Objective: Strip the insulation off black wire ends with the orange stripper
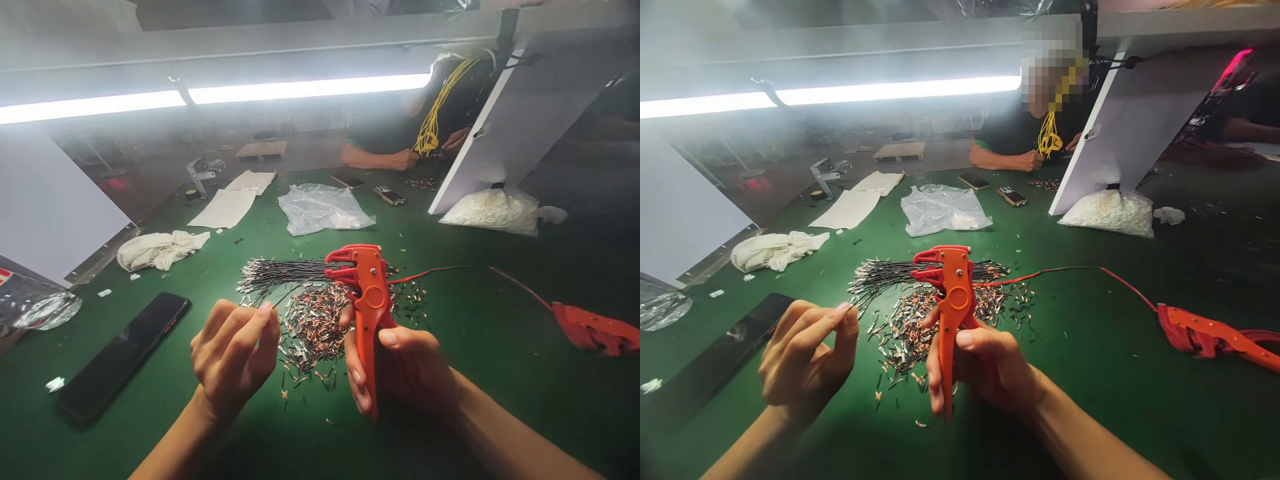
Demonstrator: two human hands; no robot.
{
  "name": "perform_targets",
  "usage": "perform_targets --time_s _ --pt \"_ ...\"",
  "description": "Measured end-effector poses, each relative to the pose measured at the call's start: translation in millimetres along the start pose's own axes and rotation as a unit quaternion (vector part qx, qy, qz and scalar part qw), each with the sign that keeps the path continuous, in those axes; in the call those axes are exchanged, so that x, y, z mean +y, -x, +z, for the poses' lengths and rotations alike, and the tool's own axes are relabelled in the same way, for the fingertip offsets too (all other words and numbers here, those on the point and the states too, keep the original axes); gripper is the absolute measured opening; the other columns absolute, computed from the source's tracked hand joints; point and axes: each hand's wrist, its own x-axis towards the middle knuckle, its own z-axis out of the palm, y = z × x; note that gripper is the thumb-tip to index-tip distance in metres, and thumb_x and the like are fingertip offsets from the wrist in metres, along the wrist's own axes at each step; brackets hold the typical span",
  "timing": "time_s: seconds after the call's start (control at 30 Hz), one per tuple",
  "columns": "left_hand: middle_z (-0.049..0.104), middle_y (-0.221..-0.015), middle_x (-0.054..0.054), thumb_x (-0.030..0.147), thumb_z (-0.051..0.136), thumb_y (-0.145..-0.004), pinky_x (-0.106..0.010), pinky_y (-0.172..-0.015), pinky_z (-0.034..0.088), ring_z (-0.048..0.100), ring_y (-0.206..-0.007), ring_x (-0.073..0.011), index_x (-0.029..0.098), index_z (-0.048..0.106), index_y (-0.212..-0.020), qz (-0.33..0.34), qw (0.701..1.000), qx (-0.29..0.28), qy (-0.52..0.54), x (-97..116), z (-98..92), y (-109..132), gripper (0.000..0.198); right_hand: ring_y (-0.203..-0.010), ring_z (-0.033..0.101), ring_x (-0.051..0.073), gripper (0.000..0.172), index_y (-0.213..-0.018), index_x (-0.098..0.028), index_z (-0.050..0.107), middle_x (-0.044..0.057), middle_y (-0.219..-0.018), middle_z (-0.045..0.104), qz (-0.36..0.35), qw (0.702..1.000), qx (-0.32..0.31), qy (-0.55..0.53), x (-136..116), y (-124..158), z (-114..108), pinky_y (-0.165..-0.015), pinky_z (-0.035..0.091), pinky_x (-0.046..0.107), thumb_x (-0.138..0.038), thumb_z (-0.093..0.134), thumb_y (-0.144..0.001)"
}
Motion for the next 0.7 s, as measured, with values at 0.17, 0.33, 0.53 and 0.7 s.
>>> perform_targets --time_s 0.17,0.33,0.53,0.7 --pt "0.062 -0.066 0.004 0.001 0.07 -0.072 -0.029 -0.056 0.039 0.049 -0.056 -0.0131 0.029 0.06 -0.104 -0.038 0.998 0.024 0.041 2.6 2.7 3.3 0.043 -0.06 0.069 0.021 0.038 -0.113 -0.016 0.049 0.006 -0.074 0.069 0.019 1.0 -0.008 0.015 -2.7 1.6 -3.4 -0.056 0.053 0.033 -0.033 0.054 -0.079" --pt "0.062 -0.069 0.003 0.001 0.069 -0.074 -0.029 -0.06 0.041 0.05 -0.063 -0.0143 0.028 0.056 -0.108 -0.067 0.998 0.011 -0.018 3.9 -1.4 2.5 0.045 -0.06 0.069 0.022 0.039 -0.114 -0.015 0.05 0.006 -0.075 0.069 0.015 1.0 -0.012 0.011 -2.5 2.1 -4.2 -0.054 0.052 0.033 -0.033 0.053 -0.08" --pt "0.062 -0.068 0.003 0.0 0.068 -0.073 -0.028 -0.058 0.04 0.049 -0.061 -0.0141 0.028 0.058 -0.103 -0.072 0.997 0.013 0.011 5.4 -2.2 1.8 0.042 -0.059 0.069 0.022 0.039 -0.115 -0.015 0.051 0.007 -0.075 0.068 0.022 1.0 -0.009 0.014 -1.4 2.6 -4.3 -0.056 0.052 0.034 -0.031 0.054 -0.08" --pt "0.061 -0.063 0.004 0.001 0.071 -0.071 -0.025 -0.055 0.039 0.048 -0.057 -0.0115 0.022 0.062 -0.091 -0.049 0.997 0.05 0.013 2.6 2.5 -2.9 0.03 -0.061 0.069 0.022 0.039 -0.115 -0.013 0.052 0.008 -0.077 0.069 0.022 1.0 -0.016 0.002 0.5 2.4 -3.4 -0.057 0.053 0.033 -0.029 0.055 -0.08"
